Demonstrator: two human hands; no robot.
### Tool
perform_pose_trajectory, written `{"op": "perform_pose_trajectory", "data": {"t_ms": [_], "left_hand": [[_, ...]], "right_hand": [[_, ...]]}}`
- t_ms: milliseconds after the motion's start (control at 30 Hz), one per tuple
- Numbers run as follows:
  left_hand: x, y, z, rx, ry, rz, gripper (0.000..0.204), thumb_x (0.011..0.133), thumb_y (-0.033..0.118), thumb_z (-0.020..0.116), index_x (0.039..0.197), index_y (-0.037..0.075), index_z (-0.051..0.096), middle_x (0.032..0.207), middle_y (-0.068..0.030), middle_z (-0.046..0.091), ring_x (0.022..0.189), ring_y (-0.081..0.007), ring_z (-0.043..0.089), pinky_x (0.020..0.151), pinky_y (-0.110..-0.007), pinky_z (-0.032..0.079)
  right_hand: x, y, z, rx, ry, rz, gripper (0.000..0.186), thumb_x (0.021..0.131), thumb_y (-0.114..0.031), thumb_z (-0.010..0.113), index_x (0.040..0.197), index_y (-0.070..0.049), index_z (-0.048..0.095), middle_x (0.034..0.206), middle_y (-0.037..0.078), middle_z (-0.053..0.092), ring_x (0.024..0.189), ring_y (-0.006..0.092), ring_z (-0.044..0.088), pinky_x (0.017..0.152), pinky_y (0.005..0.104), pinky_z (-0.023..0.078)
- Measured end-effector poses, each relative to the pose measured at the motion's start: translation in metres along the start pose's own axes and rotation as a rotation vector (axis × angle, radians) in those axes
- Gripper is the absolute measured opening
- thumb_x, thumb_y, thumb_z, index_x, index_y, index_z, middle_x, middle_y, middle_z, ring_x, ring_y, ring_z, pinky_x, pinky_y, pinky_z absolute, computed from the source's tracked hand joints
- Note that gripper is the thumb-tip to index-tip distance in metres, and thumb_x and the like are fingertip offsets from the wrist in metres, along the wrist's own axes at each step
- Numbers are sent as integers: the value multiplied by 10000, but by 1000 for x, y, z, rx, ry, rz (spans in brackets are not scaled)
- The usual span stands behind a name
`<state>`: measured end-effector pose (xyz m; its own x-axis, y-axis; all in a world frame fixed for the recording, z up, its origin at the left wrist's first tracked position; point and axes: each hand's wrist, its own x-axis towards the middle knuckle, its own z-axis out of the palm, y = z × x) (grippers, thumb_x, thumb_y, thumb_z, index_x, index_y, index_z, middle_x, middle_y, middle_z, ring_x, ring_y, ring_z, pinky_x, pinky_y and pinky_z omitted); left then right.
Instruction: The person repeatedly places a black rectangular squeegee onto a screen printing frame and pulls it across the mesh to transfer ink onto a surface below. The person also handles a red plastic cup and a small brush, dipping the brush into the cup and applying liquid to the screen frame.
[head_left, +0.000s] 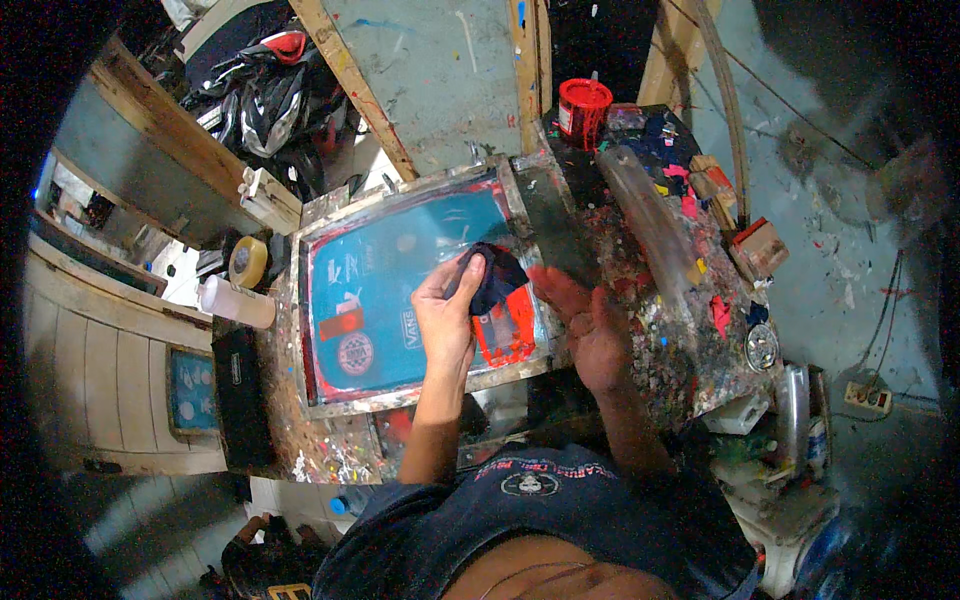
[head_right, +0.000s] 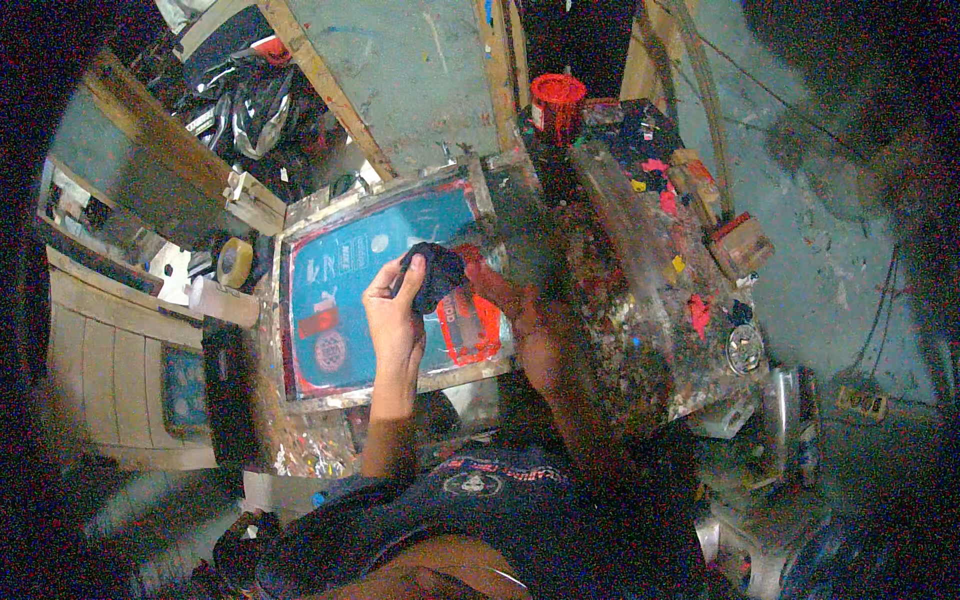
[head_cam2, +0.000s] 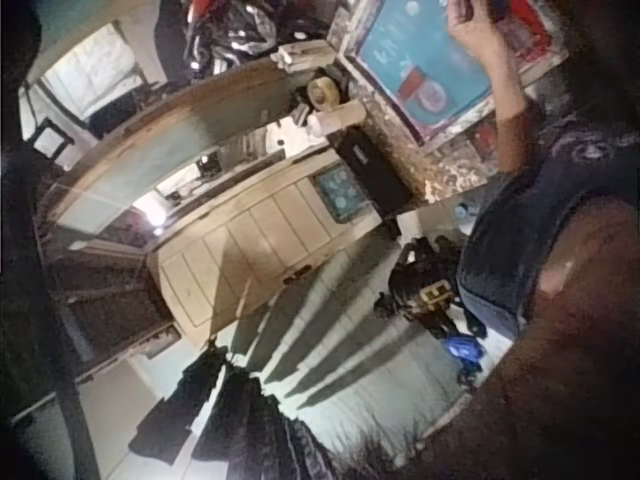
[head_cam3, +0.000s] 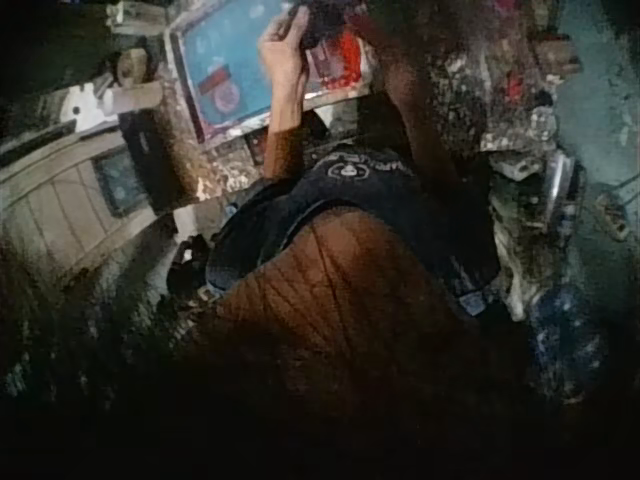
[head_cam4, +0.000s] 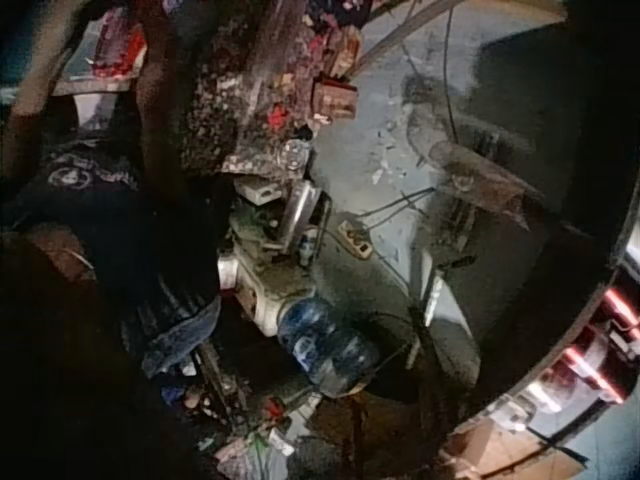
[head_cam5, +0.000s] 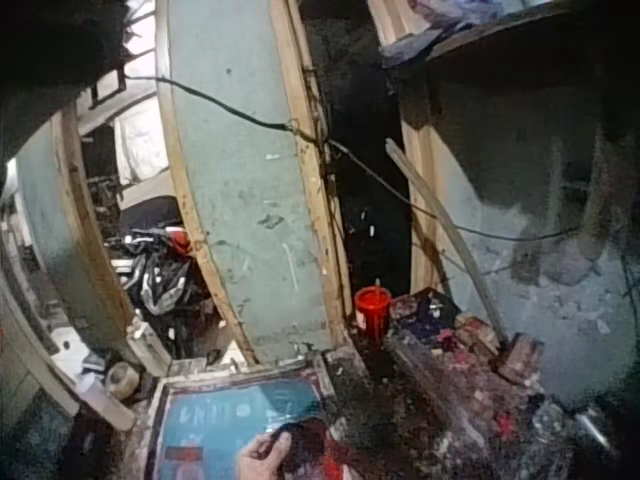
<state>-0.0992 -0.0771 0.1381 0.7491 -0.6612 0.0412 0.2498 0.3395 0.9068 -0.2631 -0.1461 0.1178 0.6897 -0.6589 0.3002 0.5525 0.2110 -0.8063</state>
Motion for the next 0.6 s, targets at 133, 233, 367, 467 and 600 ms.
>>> {"op": "perform_pose_trajectory", "data": {"t_ms": [133,233,367,467,600], "left_hand": [[-13,-1,-4,220,-30,153,275,968,144,719,1157,-55,732,1033,-78,748,894,-86,658,844,-270,539],[-27,3,14,367,-110,221,320,986,129,686,1259,-37,686,1203,-110,721,1065,-136,648,956,-293,509],[-27,-8,27,807,-204,588,328,939,37,670,1262,-16,687,1296,-193,681,1188,-273,676,1035,-374,501],[-25,-16,22,865,-208,591,322,900,-28,651,1216,-7,708,1263,-220,682,1162,-321,686,972,-387,547],[-28,-24,16,941,-220,643,304,881,-61,634,1170,-14,717,1194,-227,706,1108,-340,708,903,-393,576]], "right_hand": [[12,-2,-5,578,-116,94,857,1051,-631,195,1555,54,300,1623,197,327,1521,299,291,1263,435,166],[9,5,-9,821,-107,156,848,1056,-627,195,1552,51,315,1635,184,309,1514,295,307,1251,421,196],[4,9,3,558,39,204,881,1045,-657,160,1556,45,311,1641,149,314,1494,248,337,1240,401,214],[-1,18,-3,484,-14,105,889,1040,-672,158,1554,34,325,1636,123,332,1475,209,356,1243,399,203],[-10,16,0,446,113,182,919,1027,-697,143,1560,32,313,1662,115,276,1497,195,313,1251,390,165]]}}
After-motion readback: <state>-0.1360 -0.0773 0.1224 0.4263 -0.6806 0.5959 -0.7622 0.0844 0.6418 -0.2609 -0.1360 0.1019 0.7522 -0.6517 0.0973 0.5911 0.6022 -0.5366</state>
